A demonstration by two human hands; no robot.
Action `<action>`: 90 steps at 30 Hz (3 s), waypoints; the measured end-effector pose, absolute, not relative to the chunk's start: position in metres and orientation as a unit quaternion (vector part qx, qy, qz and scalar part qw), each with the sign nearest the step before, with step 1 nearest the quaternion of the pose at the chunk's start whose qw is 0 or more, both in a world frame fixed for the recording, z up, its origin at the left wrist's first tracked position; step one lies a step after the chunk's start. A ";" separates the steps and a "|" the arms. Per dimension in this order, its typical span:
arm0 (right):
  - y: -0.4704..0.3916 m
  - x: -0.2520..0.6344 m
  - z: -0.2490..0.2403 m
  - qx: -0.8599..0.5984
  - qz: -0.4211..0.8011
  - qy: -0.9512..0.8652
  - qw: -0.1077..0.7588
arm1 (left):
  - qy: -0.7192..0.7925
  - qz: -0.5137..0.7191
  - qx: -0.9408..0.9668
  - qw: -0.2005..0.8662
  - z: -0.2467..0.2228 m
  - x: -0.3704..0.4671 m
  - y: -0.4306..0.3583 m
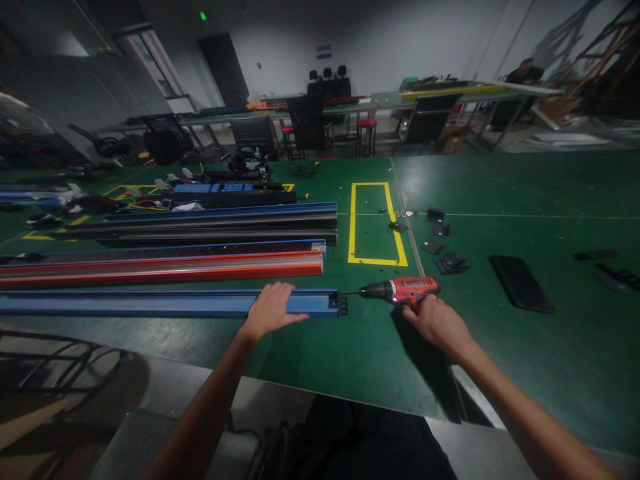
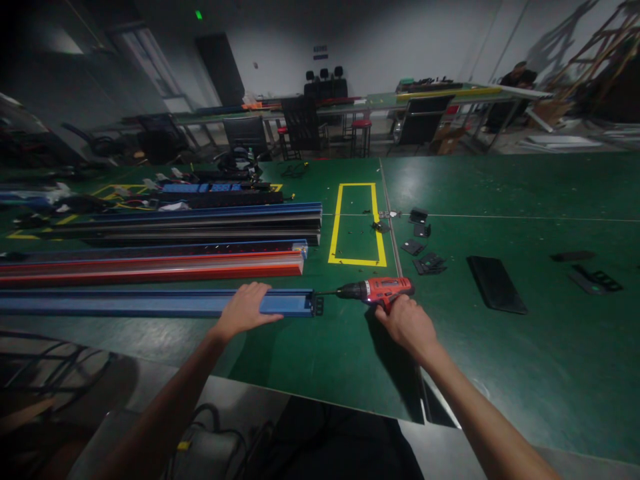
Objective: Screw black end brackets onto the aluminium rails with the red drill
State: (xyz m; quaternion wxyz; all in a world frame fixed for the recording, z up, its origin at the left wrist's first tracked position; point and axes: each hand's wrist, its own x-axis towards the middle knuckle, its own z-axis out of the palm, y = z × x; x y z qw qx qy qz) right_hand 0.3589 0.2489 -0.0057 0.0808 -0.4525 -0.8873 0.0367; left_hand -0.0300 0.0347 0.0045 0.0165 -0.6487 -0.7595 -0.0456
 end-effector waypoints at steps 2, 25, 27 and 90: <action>0.250 0.359 -0.005 -0.439 0.016 -0.898 0.038 | -0.759 -0.045 -0.649 0.012 0.004 -0.030 0.035; 0.249 0.358 -0.001 -0.427 -0.027 -0.904 -0.016 | -0.763 -0.029 -0.646 0.010 0.007 -0.028 0.035; 0.249 0.358 -0.002 -0.426 -0.027 -0.904 -0.012 | -0.762 -0.027 -0.647 0.009 0.007 -0.028 0.035; 0.244 0.356 0.000 -0.446 -0.024 -0.894 0.034 | -0.764 -0.050 -0.643 -0.002 0.006 -0.029 0.035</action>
